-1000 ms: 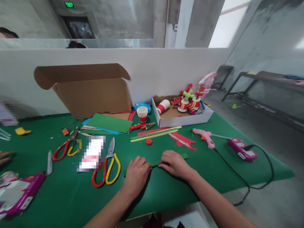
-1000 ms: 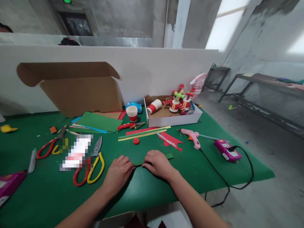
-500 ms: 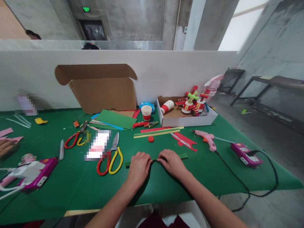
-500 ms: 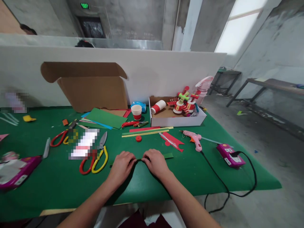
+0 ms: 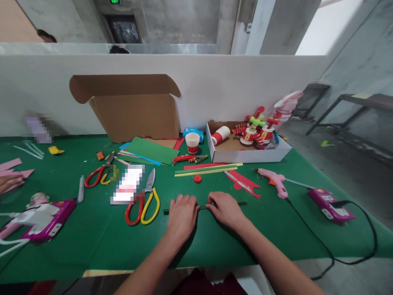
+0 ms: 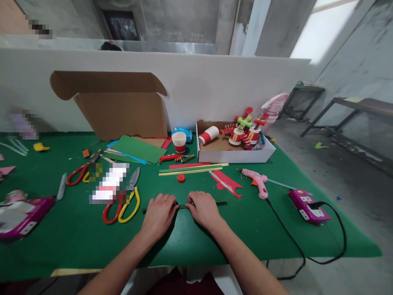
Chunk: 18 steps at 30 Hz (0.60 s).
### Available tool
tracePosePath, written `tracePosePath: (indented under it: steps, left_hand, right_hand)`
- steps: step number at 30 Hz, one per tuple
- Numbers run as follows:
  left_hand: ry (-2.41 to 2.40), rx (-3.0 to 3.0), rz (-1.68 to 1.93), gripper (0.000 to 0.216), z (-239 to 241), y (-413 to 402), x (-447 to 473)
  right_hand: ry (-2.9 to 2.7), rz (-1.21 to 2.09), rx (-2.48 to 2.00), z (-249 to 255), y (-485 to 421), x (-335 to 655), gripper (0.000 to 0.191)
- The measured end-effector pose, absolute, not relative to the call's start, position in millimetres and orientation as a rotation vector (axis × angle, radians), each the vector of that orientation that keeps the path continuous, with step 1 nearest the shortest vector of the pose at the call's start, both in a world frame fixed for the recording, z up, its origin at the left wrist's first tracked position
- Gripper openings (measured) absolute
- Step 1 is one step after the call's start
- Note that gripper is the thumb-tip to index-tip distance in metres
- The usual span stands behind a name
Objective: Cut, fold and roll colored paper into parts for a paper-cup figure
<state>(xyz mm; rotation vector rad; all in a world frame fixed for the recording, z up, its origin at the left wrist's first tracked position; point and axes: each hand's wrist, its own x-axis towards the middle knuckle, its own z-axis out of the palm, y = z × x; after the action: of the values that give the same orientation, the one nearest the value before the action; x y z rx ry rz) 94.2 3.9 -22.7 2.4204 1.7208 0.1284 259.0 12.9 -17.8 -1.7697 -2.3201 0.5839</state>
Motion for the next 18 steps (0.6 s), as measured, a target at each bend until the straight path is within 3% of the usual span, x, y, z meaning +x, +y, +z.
tracePosePath:
  steps: [18]
  left_hand:
    - [1.694, 2.535, 0.172, 0.019, -27, -9, 87]
  right_hand:
    - [-2.325, 0.519, -1.790, -18, 0, 251, 0.010]
